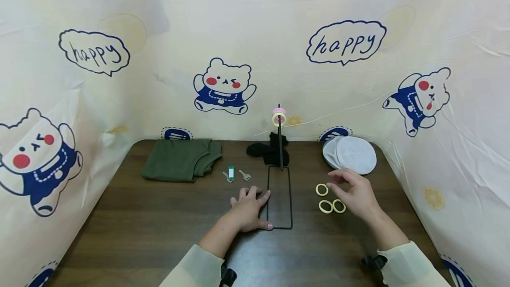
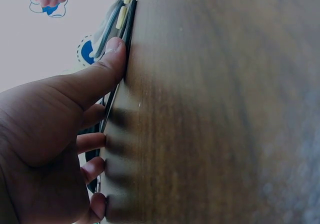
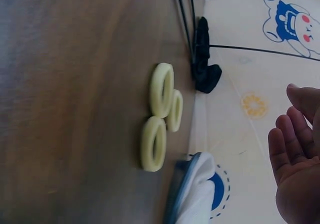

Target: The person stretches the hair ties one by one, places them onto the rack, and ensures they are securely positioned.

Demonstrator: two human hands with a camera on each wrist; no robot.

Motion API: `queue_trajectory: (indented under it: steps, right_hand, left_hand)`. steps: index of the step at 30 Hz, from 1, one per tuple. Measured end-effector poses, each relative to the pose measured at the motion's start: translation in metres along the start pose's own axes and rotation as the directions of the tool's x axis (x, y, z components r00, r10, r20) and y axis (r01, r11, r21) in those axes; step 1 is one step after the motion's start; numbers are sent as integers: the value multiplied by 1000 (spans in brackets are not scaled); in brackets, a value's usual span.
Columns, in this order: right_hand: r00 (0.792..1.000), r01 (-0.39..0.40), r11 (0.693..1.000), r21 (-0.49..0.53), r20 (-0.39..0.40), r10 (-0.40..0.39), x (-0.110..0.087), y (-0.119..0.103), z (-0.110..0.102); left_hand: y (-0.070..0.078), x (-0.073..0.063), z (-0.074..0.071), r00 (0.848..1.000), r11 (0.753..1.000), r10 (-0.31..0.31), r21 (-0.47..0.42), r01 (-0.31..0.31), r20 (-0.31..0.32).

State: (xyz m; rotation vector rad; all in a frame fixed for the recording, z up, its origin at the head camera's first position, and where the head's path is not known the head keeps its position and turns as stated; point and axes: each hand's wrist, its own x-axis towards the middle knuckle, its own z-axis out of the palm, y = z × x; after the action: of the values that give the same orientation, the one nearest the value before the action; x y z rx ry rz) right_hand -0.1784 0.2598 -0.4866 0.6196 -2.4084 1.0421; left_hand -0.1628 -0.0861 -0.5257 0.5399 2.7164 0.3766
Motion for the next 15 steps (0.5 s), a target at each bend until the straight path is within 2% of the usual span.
queue_trajectory:
  steps: [6,15]
  right_hand:
    - [995,-49,998,-31,84,51,-14,6,0]
    - [962,-124,988,-95,231,143,-31,16,-4]
  left_hand:
    - [0,-1,0,1000,1000,1,0,-1,2]
    - [0,-1,-2,1000,1000,-1,-2,1,3]
